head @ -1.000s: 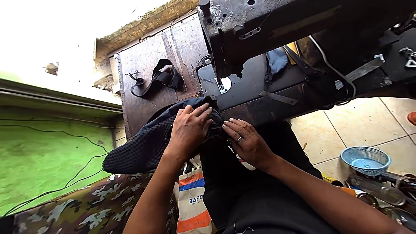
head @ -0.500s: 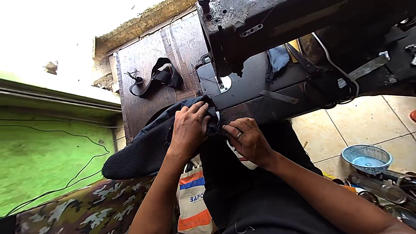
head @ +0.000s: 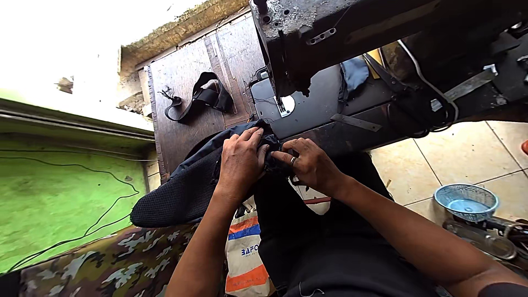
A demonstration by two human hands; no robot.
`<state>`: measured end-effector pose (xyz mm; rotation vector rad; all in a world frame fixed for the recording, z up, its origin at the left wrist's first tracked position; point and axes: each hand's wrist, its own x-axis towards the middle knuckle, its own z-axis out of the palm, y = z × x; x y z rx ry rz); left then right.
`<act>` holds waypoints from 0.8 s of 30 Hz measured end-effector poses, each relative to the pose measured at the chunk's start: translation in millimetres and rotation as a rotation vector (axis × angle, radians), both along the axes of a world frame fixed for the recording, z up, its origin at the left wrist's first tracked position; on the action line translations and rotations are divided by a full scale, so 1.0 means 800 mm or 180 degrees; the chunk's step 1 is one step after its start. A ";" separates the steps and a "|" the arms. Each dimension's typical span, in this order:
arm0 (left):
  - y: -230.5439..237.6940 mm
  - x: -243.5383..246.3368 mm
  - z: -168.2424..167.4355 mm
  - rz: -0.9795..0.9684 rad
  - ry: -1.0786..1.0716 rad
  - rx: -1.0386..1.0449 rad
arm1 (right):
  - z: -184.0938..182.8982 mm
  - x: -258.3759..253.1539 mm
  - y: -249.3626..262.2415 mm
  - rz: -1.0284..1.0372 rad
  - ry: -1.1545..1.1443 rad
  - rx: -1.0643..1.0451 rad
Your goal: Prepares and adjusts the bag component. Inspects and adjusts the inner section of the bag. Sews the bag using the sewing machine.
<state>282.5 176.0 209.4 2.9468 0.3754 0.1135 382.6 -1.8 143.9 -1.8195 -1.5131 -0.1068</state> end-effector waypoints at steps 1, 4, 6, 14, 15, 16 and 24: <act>0.000 0.000 0.000 0.0003 0.0008 0.0004 | 0.002 0.005 0.002 0.0152 -0.0016 0.0009; -0.001 0.001 0.000 0.0023 0.0004 0.0002 | 0.005 0.017 0.007 0.0510 -0.0151 0.0003; -0.001 0.001 0.000 0.0050 -0.0011 -0.0003 | 0.007 0.023 0.008 0.0586 -0.0187 0.0004; 0.000 0.000 -0.004 0.0041 -0.0014 0.0016 | 0.002 0.024 0.003 0.0595 0.0158 -0.0109; 0.000 0.000 -0.004 0.0042 -0.0020 0.0019 | 0.004 0.025 0.005 0.0627 0.0225 -0.0146; 0.000 0.001 -0.004 0.0041 -0.0022 0.0021 | 0.006 0.026 0.007 0.0652 0.0255 -0.0171; -0.005 -0.001 -0.010 -0.0163 -0.0463 0.0265 | -0.003 -0.001 -0.005 0.0183 -0.0094 0.0016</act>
